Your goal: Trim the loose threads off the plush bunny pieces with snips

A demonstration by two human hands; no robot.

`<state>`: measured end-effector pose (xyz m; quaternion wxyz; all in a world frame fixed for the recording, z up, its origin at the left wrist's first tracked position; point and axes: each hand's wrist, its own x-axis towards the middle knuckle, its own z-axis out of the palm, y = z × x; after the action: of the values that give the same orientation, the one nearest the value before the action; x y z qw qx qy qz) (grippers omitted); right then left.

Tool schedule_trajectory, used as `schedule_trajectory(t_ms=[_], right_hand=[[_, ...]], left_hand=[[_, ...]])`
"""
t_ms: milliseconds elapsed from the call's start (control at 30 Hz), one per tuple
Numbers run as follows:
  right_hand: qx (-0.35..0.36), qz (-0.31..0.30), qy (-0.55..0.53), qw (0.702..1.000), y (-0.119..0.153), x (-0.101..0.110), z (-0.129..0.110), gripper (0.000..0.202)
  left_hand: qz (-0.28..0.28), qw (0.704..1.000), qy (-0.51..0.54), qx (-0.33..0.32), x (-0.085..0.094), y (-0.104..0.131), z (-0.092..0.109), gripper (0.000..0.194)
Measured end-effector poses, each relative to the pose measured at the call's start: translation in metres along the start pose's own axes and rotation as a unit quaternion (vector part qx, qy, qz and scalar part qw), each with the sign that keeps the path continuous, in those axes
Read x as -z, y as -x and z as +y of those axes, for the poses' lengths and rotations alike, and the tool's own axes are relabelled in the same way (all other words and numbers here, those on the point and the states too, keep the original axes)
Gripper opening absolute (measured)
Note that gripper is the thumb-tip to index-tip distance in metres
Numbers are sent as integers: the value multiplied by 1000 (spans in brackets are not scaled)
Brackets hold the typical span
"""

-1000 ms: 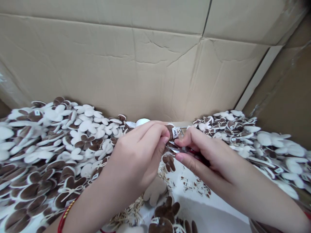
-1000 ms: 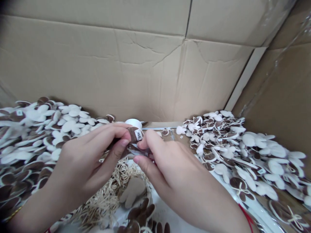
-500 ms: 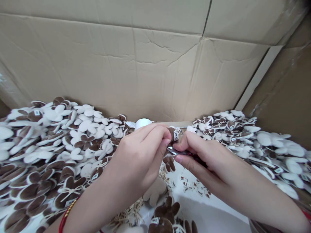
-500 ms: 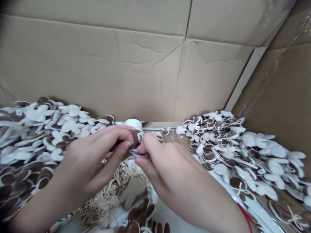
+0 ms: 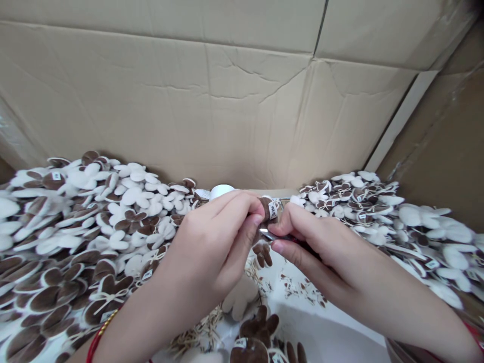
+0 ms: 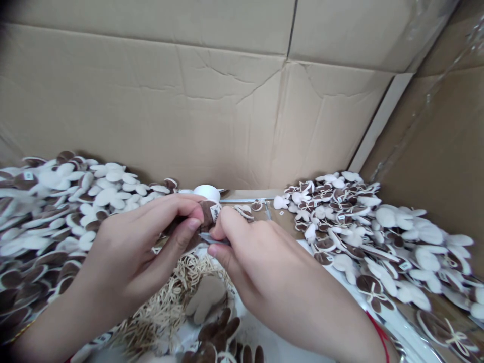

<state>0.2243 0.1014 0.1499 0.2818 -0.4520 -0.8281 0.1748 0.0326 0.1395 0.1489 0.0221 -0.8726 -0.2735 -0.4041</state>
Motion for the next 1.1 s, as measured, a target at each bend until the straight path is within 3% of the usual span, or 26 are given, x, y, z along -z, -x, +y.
schedule_trajectory(t_ms=[333,600,1100], right_hand=[[19,27,-24,999,-1,-1,0,8],[15,43,-40,998,0,-2,0,8],[17,25,-18,999,3,0,-1,8]], left_hand=[[46,996,55,57,1,-2,4,12],[62,997,7,34,-2,0,5,11],[70,996,31,44,-3,2,5,11]])
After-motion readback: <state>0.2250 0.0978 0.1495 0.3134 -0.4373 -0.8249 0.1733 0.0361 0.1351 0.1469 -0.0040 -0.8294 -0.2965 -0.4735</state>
